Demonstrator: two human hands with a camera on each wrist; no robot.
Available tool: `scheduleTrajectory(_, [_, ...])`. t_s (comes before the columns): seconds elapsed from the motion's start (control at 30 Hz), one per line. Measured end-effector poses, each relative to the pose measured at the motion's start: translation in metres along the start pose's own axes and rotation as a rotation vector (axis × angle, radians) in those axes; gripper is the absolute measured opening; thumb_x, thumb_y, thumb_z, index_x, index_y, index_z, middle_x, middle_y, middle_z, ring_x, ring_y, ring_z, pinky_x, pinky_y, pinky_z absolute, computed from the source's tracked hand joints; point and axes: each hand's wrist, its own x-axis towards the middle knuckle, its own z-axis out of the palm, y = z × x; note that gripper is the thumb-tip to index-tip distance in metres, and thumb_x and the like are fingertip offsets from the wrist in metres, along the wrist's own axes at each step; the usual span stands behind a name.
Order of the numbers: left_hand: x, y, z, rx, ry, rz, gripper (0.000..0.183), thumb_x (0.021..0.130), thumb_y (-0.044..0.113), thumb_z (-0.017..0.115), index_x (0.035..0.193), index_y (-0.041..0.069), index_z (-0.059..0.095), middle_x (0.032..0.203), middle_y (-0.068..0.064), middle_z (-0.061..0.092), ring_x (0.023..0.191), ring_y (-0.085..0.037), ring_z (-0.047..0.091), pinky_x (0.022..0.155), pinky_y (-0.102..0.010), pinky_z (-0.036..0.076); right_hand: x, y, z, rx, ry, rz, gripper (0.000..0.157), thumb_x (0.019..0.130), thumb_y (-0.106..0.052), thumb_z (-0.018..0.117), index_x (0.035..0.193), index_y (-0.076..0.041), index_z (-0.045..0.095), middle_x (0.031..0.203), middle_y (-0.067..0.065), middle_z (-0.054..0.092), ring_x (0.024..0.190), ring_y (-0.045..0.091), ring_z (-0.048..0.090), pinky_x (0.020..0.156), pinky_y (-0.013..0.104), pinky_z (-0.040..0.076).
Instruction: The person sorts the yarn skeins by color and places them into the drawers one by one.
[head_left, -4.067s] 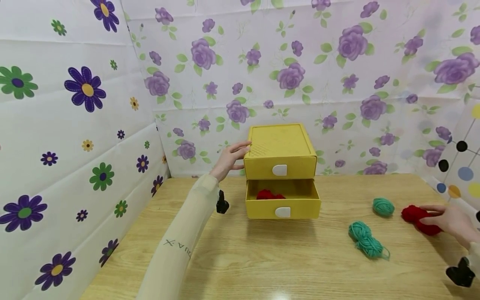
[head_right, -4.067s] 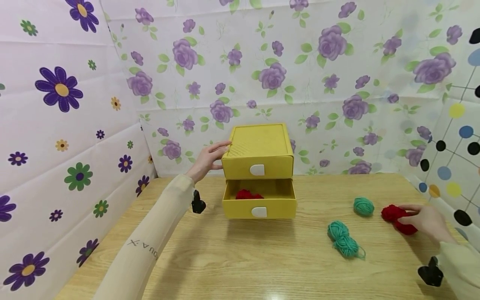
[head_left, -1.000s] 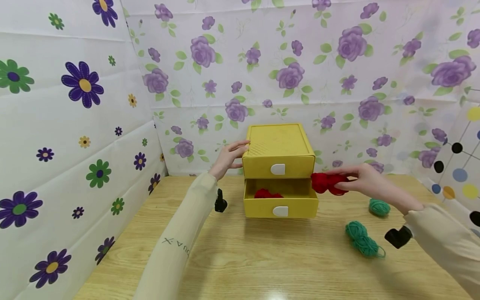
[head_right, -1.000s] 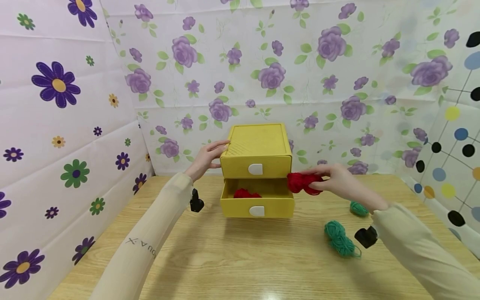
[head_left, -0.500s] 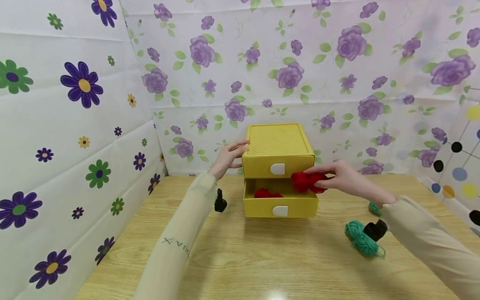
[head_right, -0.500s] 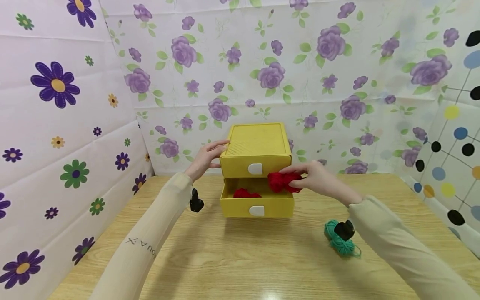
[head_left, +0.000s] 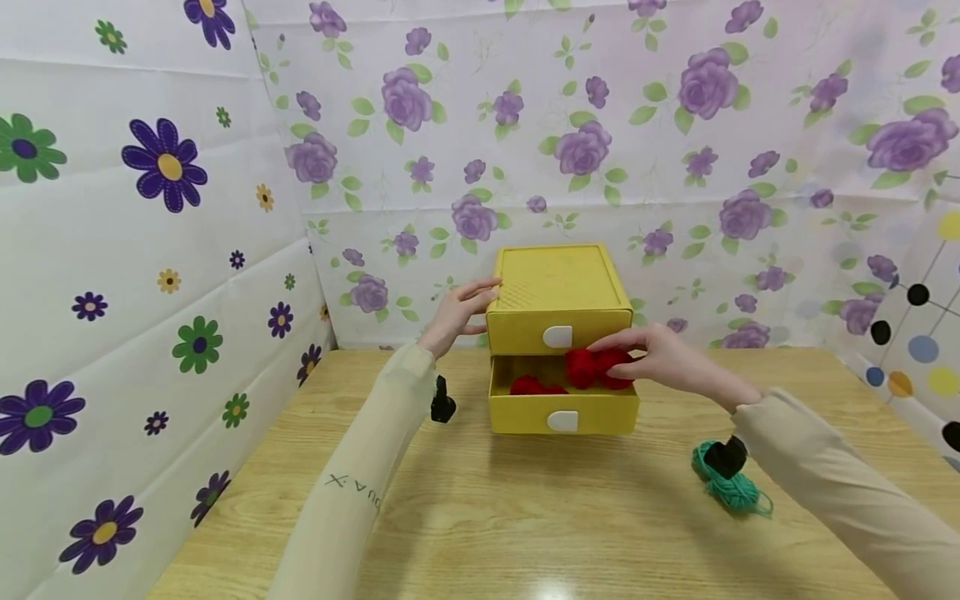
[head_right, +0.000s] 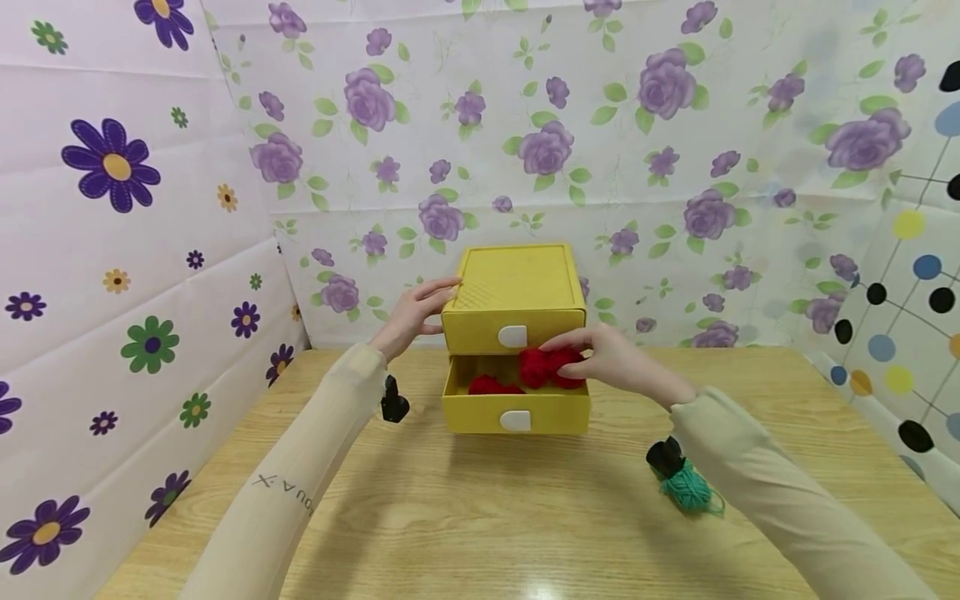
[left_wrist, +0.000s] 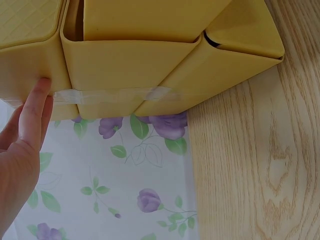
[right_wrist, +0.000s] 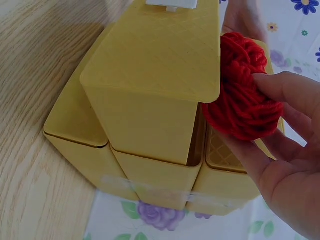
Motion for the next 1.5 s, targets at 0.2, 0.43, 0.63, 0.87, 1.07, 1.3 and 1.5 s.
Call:
scheduleTrajectory(0.2, [0.0013,-0.0008,0.0010,-0.008,0.001,-0.004,0.043,0.094,0.022,0.052,0.135,0.008,0.045,0.132,-0.008,0.044,0.110,-0.029,0.045,0.081,-0.045,0.045,0.0022,0.0009,0.0022,0.004,-0.004,-0.008,0.031,0.082,-0.008,0.068,0.112,-0.006,0.066,0.103,0.008,0.062,0.090,0.021,0.057,0.069,0.029,0.048])
scheduleTrajectory(0.43, [0.0015,-0.0010,0.0015,-0.004,0.002,-0.009,0.043,0.094,0.023,0.052,0.134,0.009,0.046,0.132,-0.007,0.044,0.110,-0.029,0.045,0.081,-0.044,0.045,0.0028,0.0014,0.0041,0.021,-0.017,-0.009,0.034,0.080,-0.014,0.071,0.113,-0.006,0.065,0.103,0.006,0.062,0.091,0.021,0.056,0.072,0.032,0.048])
scheduleTrajectory(0.63, [0.0010,-0.0012,0.0017,-0.007,0.008,-0.005,0.042,0.094,0.022,0.052,0.134,0.009,0.046,0.131,-0.007,0.045,0.110,-0.029,0.045,0.081,-0.045,0.044,0.0034,0.0035,0.0048,0.039,-0.024,-0.011,0.039,0.080,-0.019,0.071,0.114,-0.002,0.063,0.111,0.012,0.060,0.104,0.027,0.053,0.082,0.038,0.045])
scheduleTrajectory(0.87, [0.0032,-0.0044,-0.0001,-0.017,0.013,-0.003,0.042,0.094,0.022,0.053,0.133,0.009,0.047,0.131,-0.008,0.045,0.108,-0.028,0.046,0.081,-0.044,0.045,0.0022,-0.0009,0.0027,0.058,0.005,-0.018,0.033,0.082,-0.013,0.068,0.112,0.001,0.063,0.107,0.015,0.061,0.098,0.026,0.056,0.077,0.030,0.046])
scheduleTrajectory(1.07, [0.0009,-0.0017,0.0004,-0.008,0.014,-0.003,0.042,0.094,0.022,0.052,0.134,0.009,0.047,0.131,-0.007,0.045,0.108,-0.028,0.047,0.080,-0.044,0.045,0.0025,-0.0002,0.0036,0.165,0.042,-0.015,0.029,0.083,-0.005,0.065,0.110,0.007,0.061,0.104,0.021,0.061,0.088,0.020,0.062,0.074,0.029,0.049])
scheduleTrajectory(1.3, [0.0002,-0.0008,0.0005,0.002,0.005,0.000,0.042,0.094,0.023,0.052,0.134,0.010,0.046,0.132,-0.008,0.044,0.109,-0.028,0.047,0.080,-0.043,0.045,-0.0004,-0.0015,0.0041,0.298,0.076,0.013,0.028,0.084,-0.001,0.063,0.108,0.013,0.059,0.098,0.022,0.062,0.089,0.033,0.060,0.073,0.040,0.049])
scheduleTrajectory(1.5, [-0.0003,-0.0007,0.0010,0.007,0.008,0.005,0.042,0.094,0.023,0.052,0.134,0.010,0.047,0.131,-0.008,0.044,0.109,-0.028,0.046,0.080,-0.043,0.045,-0.0039,-0.0041,0.0069,0.373,0.068,0.020,0.029,0.085,-0.004,0.063,0.108,0.014,0.058,0.095,0.019,0.064,0.088,0.041,0.058,0.072,0.047,0.047])
